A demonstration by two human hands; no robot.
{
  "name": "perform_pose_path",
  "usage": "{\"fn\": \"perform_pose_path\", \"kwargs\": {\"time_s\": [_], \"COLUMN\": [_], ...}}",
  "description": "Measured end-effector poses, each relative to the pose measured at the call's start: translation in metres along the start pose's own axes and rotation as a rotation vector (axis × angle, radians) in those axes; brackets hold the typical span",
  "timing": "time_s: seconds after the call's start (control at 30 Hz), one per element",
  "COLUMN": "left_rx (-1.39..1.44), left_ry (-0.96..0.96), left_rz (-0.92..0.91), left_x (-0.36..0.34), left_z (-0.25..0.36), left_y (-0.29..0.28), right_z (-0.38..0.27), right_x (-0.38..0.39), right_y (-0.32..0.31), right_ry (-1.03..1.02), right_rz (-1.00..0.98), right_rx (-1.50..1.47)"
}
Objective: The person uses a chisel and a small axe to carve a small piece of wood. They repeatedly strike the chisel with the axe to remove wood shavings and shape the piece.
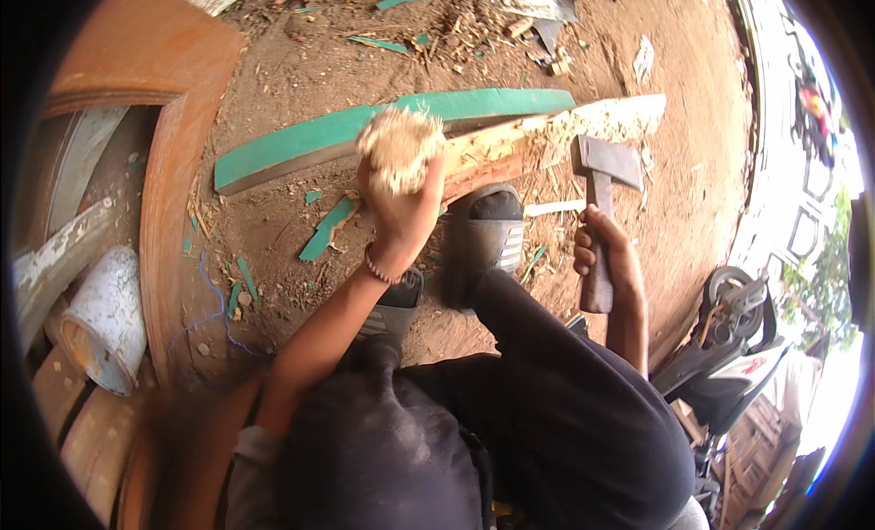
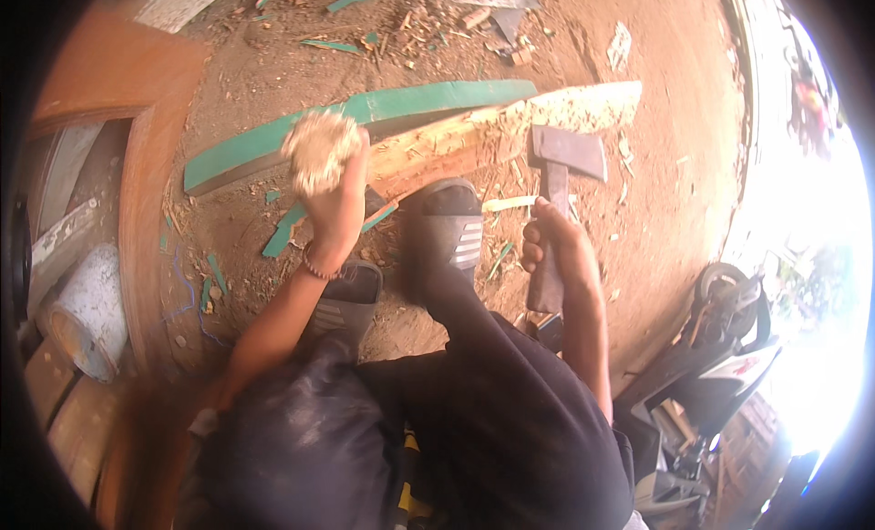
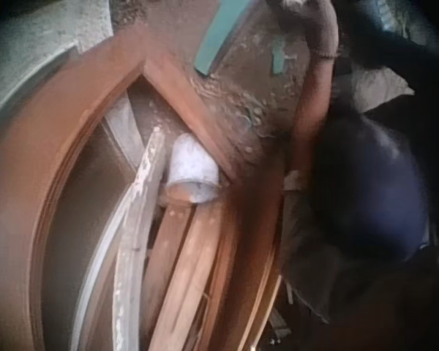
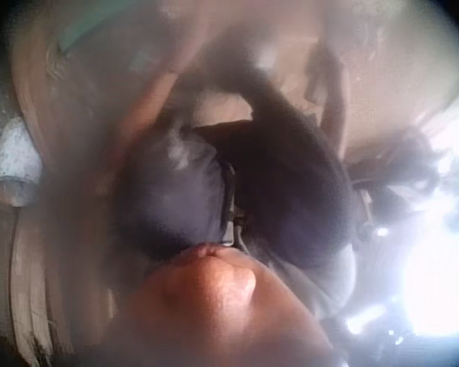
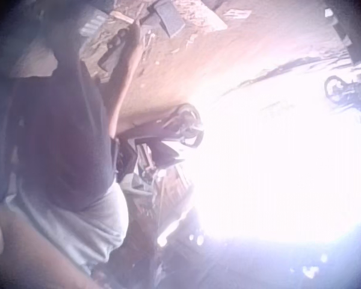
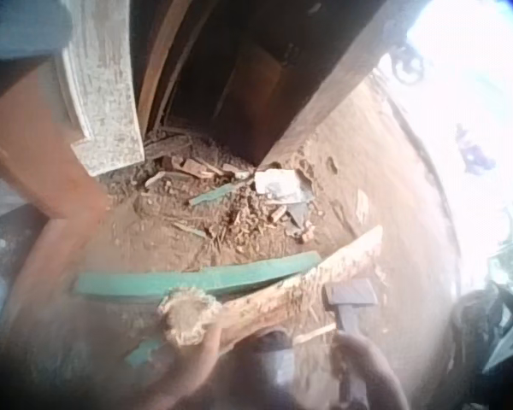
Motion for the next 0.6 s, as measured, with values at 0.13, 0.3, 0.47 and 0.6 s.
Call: {"fn": "perform_pose_path", "kwargs": {"time_s": [0.13, 0.3, 0.47, 0.6], "left_rx": [0.126, 0.559, 0.505, 0.491], "left_ry": [-0.012, -0.316, -0.29, -0.249], "left_rz": [-0.199, -0.295, -0.331, -0.305], "left_x": [0.041, 0.026, 0.02, 0.016], "left_z": [-0.018, -0.001, -0.005, -0.011], "left_y": [-0.033, -0.039, -0.045, -0.049], "right_z": [0.063, 0.105, 0.07, 0.096], "right_x": [-0.037, -0.06, -0.025, -0.011], "right_y": [-0.05, -0.102, -0.033, 0.048], "right_ry": [-0.031, -0.063, -0.506, -0.184], "right_rz": [0.094, 0.194, 0.465, -0.139], "right_rx": [-0.157, 0.171, 1.089, 0.257]}}
Point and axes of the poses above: each hand's wrist, its own x-axis away from the middle knuckle, its own y-axis out of the palm, z = x × y, the point moved 1 cm from there along -x, towards the middle knuckle, and after that the axes turned 8 degrees about -x, right-handed, at the moved point
